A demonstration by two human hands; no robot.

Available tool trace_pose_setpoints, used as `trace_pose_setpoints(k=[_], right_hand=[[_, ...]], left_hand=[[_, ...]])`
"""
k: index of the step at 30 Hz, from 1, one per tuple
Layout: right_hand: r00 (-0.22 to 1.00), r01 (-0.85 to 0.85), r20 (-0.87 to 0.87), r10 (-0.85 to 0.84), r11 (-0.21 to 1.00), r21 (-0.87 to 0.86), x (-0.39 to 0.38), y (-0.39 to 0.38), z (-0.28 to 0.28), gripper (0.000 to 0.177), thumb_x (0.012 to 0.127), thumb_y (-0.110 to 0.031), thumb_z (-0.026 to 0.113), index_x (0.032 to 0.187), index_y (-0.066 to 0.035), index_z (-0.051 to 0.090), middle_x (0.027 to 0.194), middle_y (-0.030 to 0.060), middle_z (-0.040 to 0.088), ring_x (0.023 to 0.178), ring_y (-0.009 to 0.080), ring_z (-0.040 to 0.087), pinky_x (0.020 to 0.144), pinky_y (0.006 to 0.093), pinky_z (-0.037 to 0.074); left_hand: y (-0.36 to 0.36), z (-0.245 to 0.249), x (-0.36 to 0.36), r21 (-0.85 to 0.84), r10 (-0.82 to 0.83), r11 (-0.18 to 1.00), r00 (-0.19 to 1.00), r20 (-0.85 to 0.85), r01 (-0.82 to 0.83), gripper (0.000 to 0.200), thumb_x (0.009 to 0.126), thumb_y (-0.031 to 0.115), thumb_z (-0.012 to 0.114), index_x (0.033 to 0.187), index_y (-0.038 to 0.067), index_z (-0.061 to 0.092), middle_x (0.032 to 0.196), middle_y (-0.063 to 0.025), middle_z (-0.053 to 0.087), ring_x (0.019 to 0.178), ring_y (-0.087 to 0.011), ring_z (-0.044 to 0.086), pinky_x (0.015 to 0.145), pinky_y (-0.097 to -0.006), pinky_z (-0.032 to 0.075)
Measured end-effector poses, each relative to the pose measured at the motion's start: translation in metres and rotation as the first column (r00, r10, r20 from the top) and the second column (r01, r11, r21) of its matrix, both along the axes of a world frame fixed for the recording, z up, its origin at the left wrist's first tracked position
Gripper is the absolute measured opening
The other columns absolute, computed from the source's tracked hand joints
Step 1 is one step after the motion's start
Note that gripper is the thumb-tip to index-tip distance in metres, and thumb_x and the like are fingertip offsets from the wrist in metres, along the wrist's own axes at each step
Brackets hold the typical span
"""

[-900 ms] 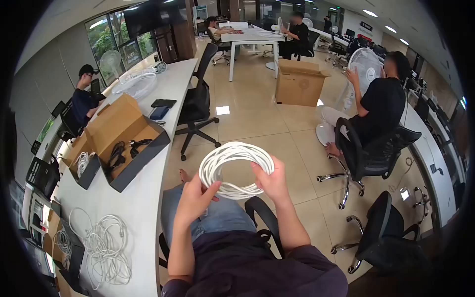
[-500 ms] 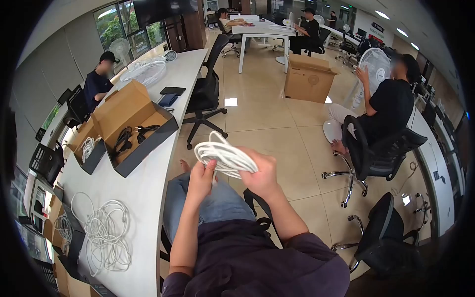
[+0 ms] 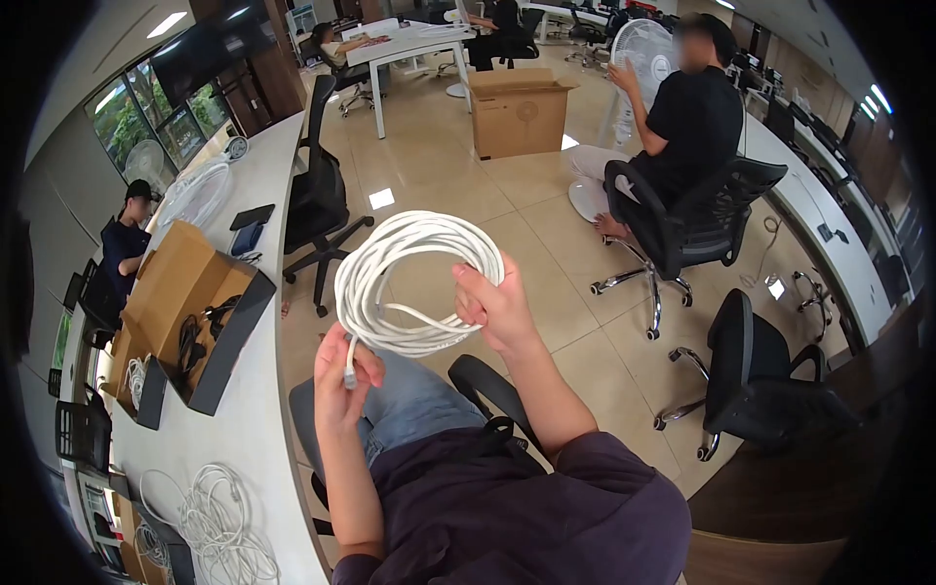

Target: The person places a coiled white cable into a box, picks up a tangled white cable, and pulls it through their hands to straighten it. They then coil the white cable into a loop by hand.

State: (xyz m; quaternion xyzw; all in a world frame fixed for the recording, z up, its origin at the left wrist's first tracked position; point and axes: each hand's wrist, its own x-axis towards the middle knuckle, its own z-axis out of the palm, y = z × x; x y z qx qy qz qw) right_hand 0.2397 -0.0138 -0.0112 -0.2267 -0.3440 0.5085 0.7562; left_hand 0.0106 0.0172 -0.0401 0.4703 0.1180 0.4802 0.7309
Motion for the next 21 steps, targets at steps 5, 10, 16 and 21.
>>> trace_pose_setpoints(k=[5,10,16,21], right_hand=[[0.928,-0.328,-0.194,0.318,0.944,-0.022,0.002,0.0,-0.003,0.022,0.092,-0.008,0.054,0.113,-0.003,0.057,0.047,-0.0076,0.034,0.037,0.0026,0.03,0.038,0.0211,0.027],[0.696,-0.675,-0.358,0.622,0.737,-0.031,-0.032,0.003,-0.013,0.021,0.097,-0.009,0.045,0.113,-0.004,0.058,0.048,-0.0084,0.035,0.037,0.0008,0.031,0.036,0.018,0.028],[0.721,-0.673,-0.286,0.631,0.736,-0.076,-0.063,0.003,-0.017,0.024,0.093,-0.012,0.054,0.117,-0.006,0.055,0.051,-0.0076,0.034,0.039,0.0009,0.03,0.038,0.0189,0.026],[0.885,-0.464,-0.094,0.456,0.879,-0.105,-0.065,-0.003,-0.002,0.021,0.092,-0.009,0.051,0.111,-0.002,0.057,0.048,-0.0054,0.034,0.037,0.0038,0.03,0.036,0.0216,0.028]], left_hand=[[-0.017,0.016,0.0,0.068,-0.036,0.997,0.999,-0.021,0.038,0.072,0.083,0.026,0.073,0.138,-0.001,0.034,0.079,-0.0135,0.066,0.068,-0.0188,0.064,0.062,-0.0267,0.049],[-0.018,-0.004,-0.01,0.327,-0.074,0.93,0.958,-0.276,0.166,0.093,0.061,0.018,0.084,0.14,0.001,0.037,0.096,-0.0049,0.058,0.085,-0.0131,0.054,0.071,-0.0258,0.044],[-0.035,0.037,-0.018,0.72,0.268,0.691,0.903,-0.337,0.064,0.113,0.046,0.031,0.091,0.141,0.001,0.038,0.095,-0.0038,0.052,0.09,-0.0156,0.05,0.077,-0.03,0.04],[-0.045,0.033,-0.009,0.557,0.155,0.83,0.968,-0.197,-0.02,0.113,0.047,0.035,0.092,0.14,0.0,0.038,0.103,-0.01,0.059,0.098,-0.0192,0.055,0.086,-0.0325,0.043]])
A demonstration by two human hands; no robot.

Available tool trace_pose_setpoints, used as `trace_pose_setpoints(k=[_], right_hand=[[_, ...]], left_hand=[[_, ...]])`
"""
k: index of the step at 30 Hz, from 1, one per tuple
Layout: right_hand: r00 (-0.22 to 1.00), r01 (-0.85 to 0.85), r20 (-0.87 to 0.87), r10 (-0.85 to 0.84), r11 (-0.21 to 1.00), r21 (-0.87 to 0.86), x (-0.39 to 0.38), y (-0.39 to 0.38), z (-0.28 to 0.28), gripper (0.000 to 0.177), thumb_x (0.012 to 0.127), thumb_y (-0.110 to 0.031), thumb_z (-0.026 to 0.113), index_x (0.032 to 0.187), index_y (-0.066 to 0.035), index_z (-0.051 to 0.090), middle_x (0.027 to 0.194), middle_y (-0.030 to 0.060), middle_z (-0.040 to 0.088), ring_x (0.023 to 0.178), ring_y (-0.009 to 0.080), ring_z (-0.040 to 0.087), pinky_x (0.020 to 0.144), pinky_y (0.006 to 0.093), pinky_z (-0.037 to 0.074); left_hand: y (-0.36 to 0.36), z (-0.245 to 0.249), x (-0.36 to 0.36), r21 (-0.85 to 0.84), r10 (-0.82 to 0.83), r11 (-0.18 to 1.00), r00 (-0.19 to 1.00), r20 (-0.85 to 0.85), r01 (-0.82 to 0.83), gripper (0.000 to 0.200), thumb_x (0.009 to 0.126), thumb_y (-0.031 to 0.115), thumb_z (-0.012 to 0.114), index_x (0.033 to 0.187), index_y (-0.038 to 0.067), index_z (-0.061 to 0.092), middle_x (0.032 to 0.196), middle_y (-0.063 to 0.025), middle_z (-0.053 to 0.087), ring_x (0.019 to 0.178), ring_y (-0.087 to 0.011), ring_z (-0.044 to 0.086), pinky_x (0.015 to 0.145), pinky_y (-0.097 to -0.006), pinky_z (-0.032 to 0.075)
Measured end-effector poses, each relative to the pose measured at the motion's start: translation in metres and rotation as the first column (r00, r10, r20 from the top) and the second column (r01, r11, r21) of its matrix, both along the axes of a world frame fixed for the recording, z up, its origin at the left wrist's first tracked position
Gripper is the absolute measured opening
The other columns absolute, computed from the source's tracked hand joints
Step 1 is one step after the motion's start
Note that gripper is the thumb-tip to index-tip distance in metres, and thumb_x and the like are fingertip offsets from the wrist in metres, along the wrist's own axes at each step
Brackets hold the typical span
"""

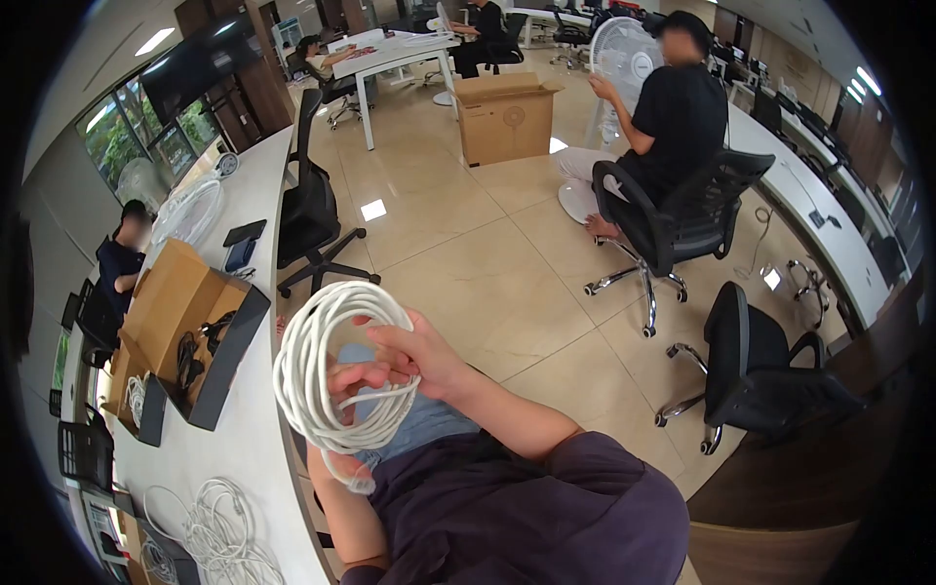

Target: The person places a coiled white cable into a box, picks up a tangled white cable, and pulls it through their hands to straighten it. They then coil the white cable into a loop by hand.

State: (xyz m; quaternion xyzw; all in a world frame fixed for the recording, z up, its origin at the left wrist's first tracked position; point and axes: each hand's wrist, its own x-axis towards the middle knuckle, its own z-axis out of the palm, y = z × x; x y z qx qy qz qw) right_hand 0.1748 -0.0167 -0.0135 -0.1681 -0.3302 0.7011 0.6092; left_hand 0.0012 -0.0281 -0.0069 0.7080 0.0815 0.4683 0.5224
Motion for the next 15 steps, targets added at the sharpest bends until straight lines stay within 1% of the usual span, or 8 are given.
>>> trace_pose_setpoints(k=[2,5,7,9,10,13,14,15], right_hand=[[0.996,0.089,0.003,-0.089,0.996,-0.017,0.0,-0.003,0.002,0.017,0.091,-0.008,0.051,0.107,-0.003,0.057,0.048,-0.0052,0.035,0.036,0.0045,0.03,0.036,0.0226,0.028],[0.975,0.221,0.013,-0.221,0.975,0.029,0.002,-0.003,0.001,0.014,0.091,-0.006,0.053,0.103,-0.002,0.057,0.051,-0.004,0.038,0.038,0.0051,0.032,0.037,0.0236,0.029],[0.95,0.307,0.026,-0.311,0.947,0.092,0.002,-0.002,0.0,0.011,0.09,-0.004,0.053,0.1,-0.001,0.057,0.052,-0.0028,0.04,0.038,0.0054,0.034,0.037,0.024,0.03],[0.915,0.391,0.039,-0.402,0.904,0.172,0.001,-0.001,-0.001,0.008,0.09,-0.002,0.053,0.097,0.0,0.057,0.051,-0.0014,0.043,0.037,0.006,0.034,0.037,0.0243,0.03],[0.882,0.436,0.096,-0.462,0.875,0.208,-0.001,-0.001,-0.001,0.01,0.091,-0.002,0.049,0.099,-0.002,0.056,0.05,-0.0027,0.04,0.036,0.005,0.032,0.037,0.0236,0.03],[0.819,0.503,0.171,-0.547,0.829,0.245,-0.005,-0.001,0.005,0.01,0.091,-0.003,0.051,0.1,-0.001,0.056,0.051,-0.0027,0.04,0.036,0.0049,0.033,0.037,0.0235,0.03],[0.811,0.515,0.167,-0.56,0.821,0.247,-0.005,0.001,0.004,0.009,0.091,-0.003,0.052,0.098,-0.001,0.056,0.051,-0.0023,0.042,0.036,0.0051,0.033,0.037,0.0232,0.029],[0.804,0.527,0.163,-0.572,0.812,0.249,-0.003,0.004,0.003,0.008,0.091,-0.004,0.053,0.097,0.0,0.056,0.052,-0.0018,0.043,0.037,0.0052,0.034,0.037,0.0229,0.029]], left_hand=[[-0.006,-0.003,0.005,-0.138,-0.035,0.989,0.994,0.106,0.049,0.113,0.048,0.036,0.092,0.139,0.0,0.038,0.106,-0.0123,0.061,0.101,-0.0207,0.057,0.088,-0.0334,0.044],[-0.004,0.0,0.004,-0.277,0.017,0.96,0.977,0.213,0.044,0.089,0.065,0.04,0.08,0.133,-0.002,0.041,0.105,-0.0208,0.063,0.099,-0.0276,0.062,0.087,-0.0366,0.049],[-0.003,0.003,0.01,-0.181,0.199,0.969,0.963,0.182,-0.166,0.073,0.084,0.054,0.058,0.132,0.0,0.043,0.09,-0.0202,0.064,0.088,-0.0306,0.065,0.076,-0.037,0.053],[-0.002,0.01,0.009,-0.37,0.206,0.923,0.951,0.23,-0.11,0.076,0.081,0.049,0.064,0.131,-0.005,0.043,0.094,-0.02,0.065,0.089,-0.0275,0.065,0.08,-0.0361,0.051],[-0.001,0.012,0.007,-0.458,0.208,0.886,0.945,0.252,-0.073,0.077,0.08,0.047,0.067,0.13,-0.007,0.043,0.095,-0.0199,0.066,0.09,-0.026,0.065,0.082,-0.0356,0.051],[0.008,-0.001,0.005,-0.463,0.261,0.874,0.946,0.192,-0.147,0.074,0.084,0.051,0.059,0.128,-0.007,0.044,0.089,-0.0173,0.066,0.088,-0.027,0.066,0.081,-0.0364,0.051],[0.009,-0.002,0.007,-0.439,0.262,0.887,0.937,0.231,-0.14,0.069,0.086,0.047,0.06,0.127,-0.007,0.045,0.089,-0.0153,0.065,0.089,-0.0267,0.067,0.081,-0.036,0.052],[0.01,-0.002,0.009,-0.399,0.278,0.899,0.938,0.208,-0.178,0.067,0.087,0.045,0.06,0.127,-0.007,0.045,0.089,-0.0151,0.065,0.089,-0.0262,0.066,0.082,-0.0357,0.052]])
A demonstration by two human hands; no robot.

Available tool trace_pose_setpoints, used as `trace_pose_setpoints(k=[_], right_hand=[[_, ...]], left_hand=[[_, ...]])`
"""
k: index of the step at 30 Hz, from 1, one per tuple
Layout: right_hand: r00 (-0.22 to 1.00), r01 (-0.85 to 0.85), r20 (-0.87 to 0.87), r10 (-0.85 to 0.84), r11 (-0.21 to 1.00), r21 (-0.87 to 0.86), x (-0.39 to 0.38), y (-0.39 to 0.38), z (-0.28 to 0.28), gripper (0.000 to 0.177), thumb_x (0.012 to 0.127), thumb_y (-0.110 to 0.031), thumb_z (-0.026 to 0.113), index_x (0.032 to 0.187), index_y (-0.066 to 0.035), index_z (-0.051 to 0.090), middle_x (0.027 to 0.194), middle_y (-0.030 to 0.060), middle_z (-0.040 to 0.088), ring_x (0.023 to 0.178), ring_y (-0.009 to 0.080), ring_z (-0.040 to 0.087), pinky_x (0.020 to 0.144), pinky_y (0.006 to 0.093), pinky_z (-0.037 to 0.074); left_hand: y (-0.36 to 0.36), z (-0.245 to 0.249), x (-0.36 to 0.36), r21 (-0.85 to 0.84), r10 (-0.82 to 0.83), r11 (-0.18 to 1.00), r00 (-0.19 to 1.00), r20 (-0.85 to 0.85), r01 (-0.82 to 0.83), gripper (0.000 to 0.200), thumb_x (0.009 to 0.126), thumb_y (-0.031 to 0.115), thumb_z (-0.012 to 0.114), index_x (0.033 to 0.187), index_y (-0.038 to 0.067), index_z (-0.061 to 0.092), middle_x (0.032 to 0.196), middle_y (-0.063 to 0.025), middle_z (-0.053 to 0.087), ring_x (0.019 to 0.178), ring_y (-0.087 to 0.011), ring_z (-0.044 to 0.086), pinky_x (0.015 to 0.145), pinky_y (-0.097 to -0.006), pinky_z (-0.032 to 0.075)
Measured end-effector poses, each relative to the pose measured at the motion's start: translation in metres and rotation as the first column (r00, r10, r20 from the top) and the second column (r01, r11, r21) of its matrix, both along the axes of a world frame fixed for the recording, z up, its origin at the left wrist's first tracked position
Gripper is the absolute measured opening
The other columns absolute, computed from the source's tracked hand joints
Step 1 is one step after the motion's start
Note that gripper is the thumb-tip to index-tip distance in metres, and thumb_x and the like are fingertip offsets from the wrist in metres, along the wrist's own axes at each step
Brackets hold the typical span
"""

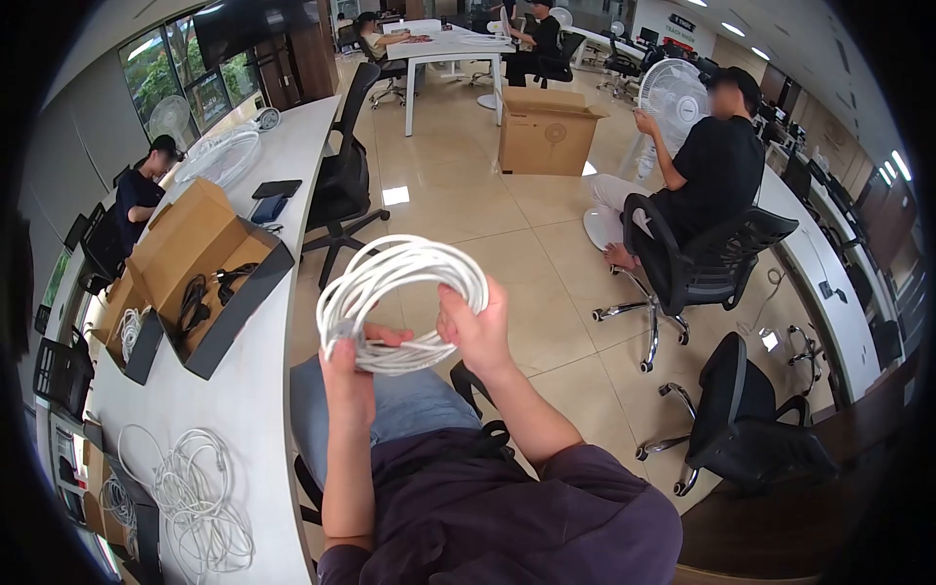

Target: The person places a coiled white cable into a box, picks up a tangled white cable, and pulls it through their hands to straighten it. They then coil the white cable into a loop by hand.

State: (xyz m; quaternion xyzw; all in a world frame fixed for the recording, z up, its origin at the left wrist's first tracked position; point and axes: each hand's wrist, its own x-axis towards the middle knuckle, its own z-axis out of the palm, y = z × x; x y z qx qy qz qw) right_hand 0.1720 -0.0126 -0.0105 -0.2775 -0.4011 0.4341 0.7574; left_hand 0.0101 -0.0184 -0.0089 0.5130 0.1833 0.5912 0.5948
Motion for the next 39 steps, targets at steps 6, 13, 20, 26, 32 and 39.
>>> trace_pose_setpoints(k=[6,13,20,26,32,39], right_hand=[[0.977,-0.067,-0.21,0.027,0.981,-0.184,0.013,0.022,-0.007,0.011,0.091,-0.008,0.056,0.1,-0.003,0.057,0.053,-0.0043,0.04,0.039,0.0036,0.032,0.037,0.0217,0.026],[0.989,-0.006,-0.142,-0.03,0.968,-0.251,0.014,0.034,-0.017,0.011,0.092,-0.011,0.056,0.101,-0.005,0.058,0.056,-0.0043,0.041,0.042,0.0027,0.033,0.038,0.0211,0.027],[0.977,0.215,0.033,-0.213,0.95,-0.227,0.009,0.032,-0.015,0.012,0.092,-0.01,0.057,0.101,-0.003,0.059,0.064,-0.0015,0.05,0.043,0.0029,0.035,0.038,0.0212,0.032],[0.928,0.317,0.241,-0.282,0.94,-0.121,0.011,0.023,-0.015,0.012,0.09,-0.004,0.056,0.099,0.002,0.059,0.071,0.001,0.055,0.056,0.0056,0.052,0.046,0.0225,0.042],[0.792,0.41,0.388,-0.471,0.882,0.235,-0.008,0.018,-0.036,0.012,0.087,0.003,0.055,0.099,0.005,0.057,0.068,0.0019,0.053,0.048,0.0042,0.047,0.041,0.0216,0.037],[0.74,0.37,0.421,-0.525,0.84,0.398,-0.014,0.003,-0.032,0.017,0.084,0.008,0.053,0.101,0.008,0.056,0.067,0.0042,0.056,0.05,0.0056,0.05,0.045,0.0214,0.039]], left_hand=[[0.0,-0.001,0.0,0.153,-0.032,0.986,0.984,-0.177,0.059,0.067,0.08,0.012,0.071,0.135,-0.004,0.036,0.111,-0.0137,0.06,0.107,-0.0207,0.059,0.092,-0.0317,0.046],[0.004,0.0,-0.003,0.252,-0.025,0.958,0.917,-0.398,0.136,0.121,0.069,-0.002,0.072,0.147,0.005,-0.02,0.144,-0.0188,0.031,0.126,-0.0241,0.045,0.106,-0.0356,0.034],[0.013,-0.005,-0.014,0.08,-0.277,0.949,0.929,-0.246,0.304,0.11,0.075,-0.011,0.05,0.141,0.014,-0.034,0.152,-0.0171,0.016,0.13,-0.0274,0.042,0.1,-0.0344,0.039],[0.022,-0.007,-0.01,-0.11,-0.232,0.97,0.959,-0.162,0.216,0.1,0.078,-0.007,0.043,0.146,0.016,-0.026,0.15,-0.0167,0.024,0.123,-0.0284,0.05,0.097,-0.0331,0.041],[0.034,-0.013,-0.011,-0.356,-0.147,0.915,0.979,0.141,0.189,0.056,0.073,-0.002,0.044,0.129,0.002,0.045,0.11,-0.0163,0.063,0.106,-0.032,0.062,0.097,-0.04,0.044],[0.046,-0.03,-0.029,-0.315,-0.281,0.878,0.92,0.273,0.361,0.053,0.069,-0.004,0.05,0.121,0.002,0.052,0.1,-0.011,0.066,0.11,-0.0368,0.059,0.102,-0.046,0.041]])
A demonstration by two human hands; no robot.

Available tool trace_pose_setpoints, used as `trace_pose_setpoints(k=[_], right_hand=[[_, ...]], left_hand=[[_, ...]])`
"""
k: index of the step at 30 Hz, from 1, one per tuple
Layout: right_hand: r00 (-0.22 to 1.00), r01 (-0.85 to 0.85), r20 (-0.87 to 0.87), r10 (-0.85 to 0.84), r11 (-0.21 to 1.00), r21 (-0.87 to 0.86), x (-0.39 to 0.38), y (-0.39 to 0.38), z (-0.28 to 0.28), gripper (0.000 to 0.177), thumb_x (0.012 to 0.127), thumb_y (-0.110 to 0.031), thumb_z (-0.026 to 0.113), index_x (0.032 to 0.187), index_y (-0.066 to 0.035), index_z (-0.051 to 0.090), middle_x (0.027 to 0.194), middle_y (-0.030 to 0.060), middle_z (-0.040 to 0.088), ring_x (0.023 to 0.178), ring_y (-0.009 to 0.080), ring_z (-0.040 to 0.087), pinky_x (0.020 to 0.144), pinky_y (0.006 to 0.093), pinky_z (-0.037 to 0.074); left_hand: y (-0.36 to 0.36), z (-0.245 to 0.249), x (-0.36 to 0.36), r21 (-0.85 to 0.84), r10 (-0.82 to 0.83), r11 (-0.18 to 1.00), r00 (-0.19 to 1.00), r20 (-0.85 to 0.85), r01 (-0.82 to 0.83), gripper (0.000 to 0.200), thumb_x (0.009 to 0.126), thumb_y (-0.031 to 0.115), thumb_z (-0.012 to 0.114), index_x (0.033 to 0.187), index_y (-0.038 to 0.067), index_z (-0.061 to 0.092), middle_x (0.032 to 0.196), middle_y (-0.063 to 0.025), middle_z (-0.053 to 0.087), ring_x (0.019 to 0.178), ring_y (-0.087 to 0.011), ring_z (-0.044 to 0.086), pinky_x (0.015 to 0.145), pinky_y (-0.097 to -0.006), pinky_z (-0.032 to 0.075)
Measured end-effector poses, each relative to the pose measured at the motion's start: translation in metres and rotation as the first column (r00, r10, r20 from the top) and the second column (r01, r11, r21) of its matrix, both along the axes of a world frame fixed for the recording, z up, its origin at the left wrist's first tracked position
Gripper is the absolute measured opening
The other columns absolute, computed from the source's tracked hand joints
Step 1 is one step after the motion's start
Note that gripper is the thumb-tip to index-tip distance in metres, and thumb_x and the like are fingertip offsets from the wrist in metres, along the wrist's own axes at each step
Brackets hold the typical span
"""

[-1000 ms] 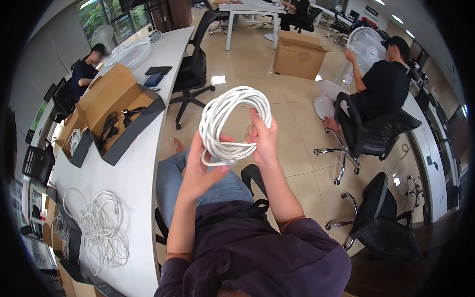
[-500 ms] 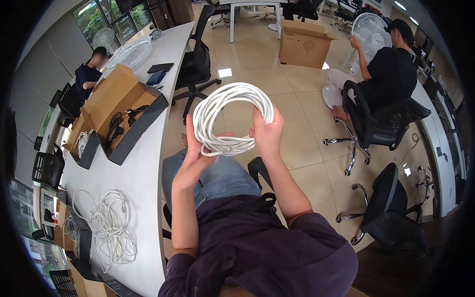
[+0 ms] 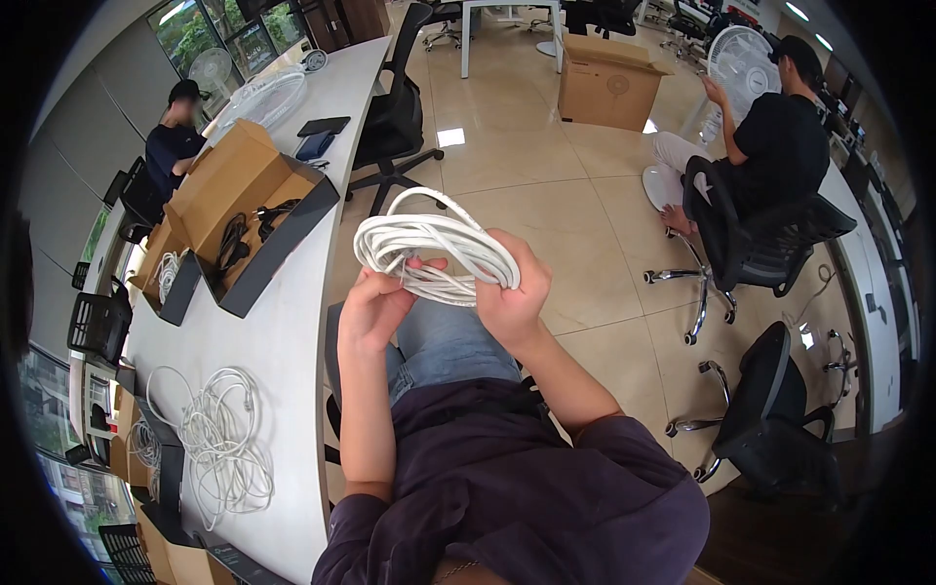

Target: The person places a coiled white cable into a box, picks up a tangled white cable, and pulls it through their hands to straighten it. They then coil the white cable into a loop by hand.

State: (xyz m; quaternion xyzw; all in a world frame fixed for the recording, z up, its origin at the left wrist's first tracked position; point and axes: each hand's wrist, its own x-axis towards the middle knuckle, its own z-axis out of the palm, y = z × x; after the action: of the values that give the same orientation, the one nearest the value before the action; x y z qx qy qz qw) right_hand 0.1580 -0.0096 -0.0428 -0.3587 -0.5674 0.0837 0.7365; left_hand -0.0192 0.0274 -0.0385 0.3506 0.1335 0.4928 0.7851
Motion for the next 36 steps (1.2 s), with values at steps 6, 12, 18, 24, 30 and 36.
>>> trace_pose_setpoints(k=[6,12,18,24,30,36], right_hand=[[0.999,-0.025,0.048,0.024,1.0,0.016,-0.005,0.003,0.0,0.02,0.083,0.009,0.052,0.103,0.009,0.055,0.067,0.0043,0.056,0.05,0.0058,0.049,0.044,0.0215,0.038],[0.954,-0.249,-0.202,0.223,0.962,-0.113,-0.016,0.006,0.009,0.019,0.083,0.009,0.053,0.101,0.008,0.055,0.066,0.0036,0.055,0.049,0.0053,0.049,0.044,0.0209,0.038],[0.978,-0.21,-0.021,0.21,0.977,-0.025,-0.019,0.013,0.004,0.019,0.083,0.009,0.053,0.102,0.008,0.055,0.07,0.0035,0.056,0.049,0.0049,0.048,0.044,0.0208,0.038],[0.986,-0.166,0.018,0.167,0.985,-0.047,-0.017,0.01,0.007,0.02,0.085,0.006,0.054,0.104,0.006,0.055,0.073,0.0025,0.056,0.054,0.0044,0.05,0.049,0.0207,0.041],[0.829,-0.524,-0.402,0.388,0.791,-0.317,0.006,-0.002,0.023,0.03,0.086,-0.002,0.063,0.114,0.001,0.055,0.081,-0.0009,0.058,0.068,0.0036,0.052,0.06,0.0209,0.043],[0.687,-0.72,-0.403,0.604,0.641,-0.266,0.017,-0.008,0.02,0.044,0.087,-0.004,0.062,0.127,-0.001,0.045,0.093,0.0014,0.058,0.082,0.0067,0.054,0.073,0.0228,0.046]], left_hand=[[-0.004,0.005,-0.005,-0.048,0.036,0.998,0.999,0.025,-0.035,0.045,0.075,-0.005,0.053,0.12,0.003,0.054,0.102,-0.0094,0.066,0.111,-0.0331,0.059,0.099,-0.0424,0.042],[-0.009,0.012,-0.011,-0.018,0.133,0.991,0.991,-0.022,-0.133,0.043,0.078,-0.003,0.053,0.121,0.001,0.053,0.108,-0.0092,0.064,0.108,-0.0311,0.06,0.097,-0.0414,0.043],[-0.012,0.011,-0.015,-0.006,0.212,0.977,0.977,-0.037,-0.212,0.038,0.08,-0.003,0.052,0.117,0.0,0.055,0.103,-0.009,0.065,0.103,-0.0291,0.063,0.094,-0.0401,0.045],[-0.008,0.011,-0.003,0.043,0.372,0.927,0.9,-0.229,-0.372,0.026,0.084,-0.001,0.06,0.11,0.0,0.06,0.098,-0.0092,0.067,0.089,-0.023,0.067,0.081,-0.0342,0.052],[-0.013,0.02,0.012,0.074,0.419,0.906,0.854,-0.308,-0.417,0.025,0.085,0.0,0.062,0.11,-0.001,0.06,0.098,-0.0118,0.066,0.078,-0.0217,0.068,0.071,-0.0312,0.055],[-0.015,0.025,0.014,0.082,0.473,0.877,0.82,-0.323,-0.474,0.022,0.086,0.001,0.061,0.108,-0.001,0.06,0.096,-0.0111,0.065,0.071,-0.0206,0.067,0.063,-0.0298,0.054]])
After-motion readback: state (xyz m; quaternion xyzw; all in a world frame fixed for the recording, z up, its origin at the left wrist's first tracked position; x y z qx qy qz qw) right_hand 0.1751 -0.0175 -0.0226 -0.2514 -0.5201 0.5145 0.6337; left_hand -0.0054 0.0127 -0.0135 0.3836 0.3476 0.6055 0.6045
